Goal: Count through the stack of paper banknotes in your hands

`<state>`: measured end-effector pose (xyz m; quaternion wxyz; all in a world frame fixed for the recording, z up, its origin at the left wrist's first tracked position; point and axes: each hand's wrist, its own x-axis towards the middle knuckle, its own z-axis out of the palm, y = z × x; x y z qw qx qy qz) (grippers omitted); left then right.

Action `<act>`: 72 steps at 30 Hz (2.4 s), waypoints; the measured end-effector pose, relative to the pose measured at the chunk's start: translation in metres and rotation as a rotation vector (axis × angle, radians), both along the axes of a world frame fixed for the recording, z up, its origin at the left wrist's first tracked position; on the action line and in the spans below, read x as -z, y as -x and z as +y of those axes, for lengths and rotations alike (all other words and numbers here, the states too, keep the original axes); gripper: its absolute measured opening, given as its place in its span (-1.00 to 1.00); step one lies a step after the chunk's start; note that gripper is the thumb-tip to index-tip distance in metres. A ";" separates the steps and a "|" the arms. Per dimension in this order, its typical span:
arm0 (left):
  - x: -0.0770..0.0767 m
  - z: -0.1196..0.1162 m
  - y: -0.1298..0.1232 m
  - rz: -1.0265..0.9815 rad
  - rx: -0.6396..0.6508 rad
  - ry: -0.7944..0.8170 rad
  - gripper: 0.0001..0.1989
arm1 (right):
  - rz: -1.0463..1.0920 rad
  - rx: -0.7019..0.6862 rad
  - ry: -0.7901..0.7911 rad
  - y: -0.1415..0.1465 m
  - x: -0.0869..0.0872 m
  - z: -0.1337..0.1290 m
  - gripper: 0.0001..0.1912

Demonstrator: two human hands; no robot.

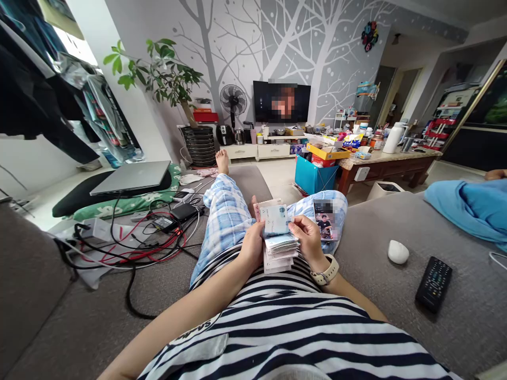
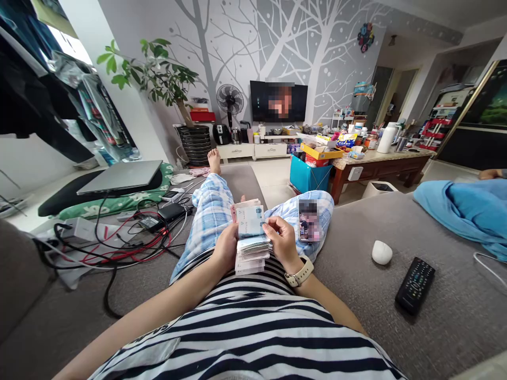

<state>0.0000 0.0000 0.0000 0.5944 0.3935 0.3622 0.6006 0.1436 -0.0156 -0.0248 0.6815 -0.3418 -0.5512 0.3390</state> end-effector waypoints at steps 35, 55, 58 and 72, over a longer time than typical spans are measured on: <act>0.009 -0.001 0.000 -0.137 0.092 0.073 -0.75 | 0.112 0.075 0.080 0.001 0.004 0.008 -0.71; 0.015 0.005 -0.002 -0.145 0.048 0.056 -0.78 | 0.023 0.089 0.105 0.000 0.004 0.008 -0.68; 0.015 0.006 -0.002 -0.154 0.050 0.051 -0.76 | 0.032 0.088 0.097 0.000 0.004 0.007 -0.68; 0.010 0.004 -0.001 -0.115 0.044 0.025 -0.69 | 0.027 0.091 0.070 0.000 0.005 0.007 -0.70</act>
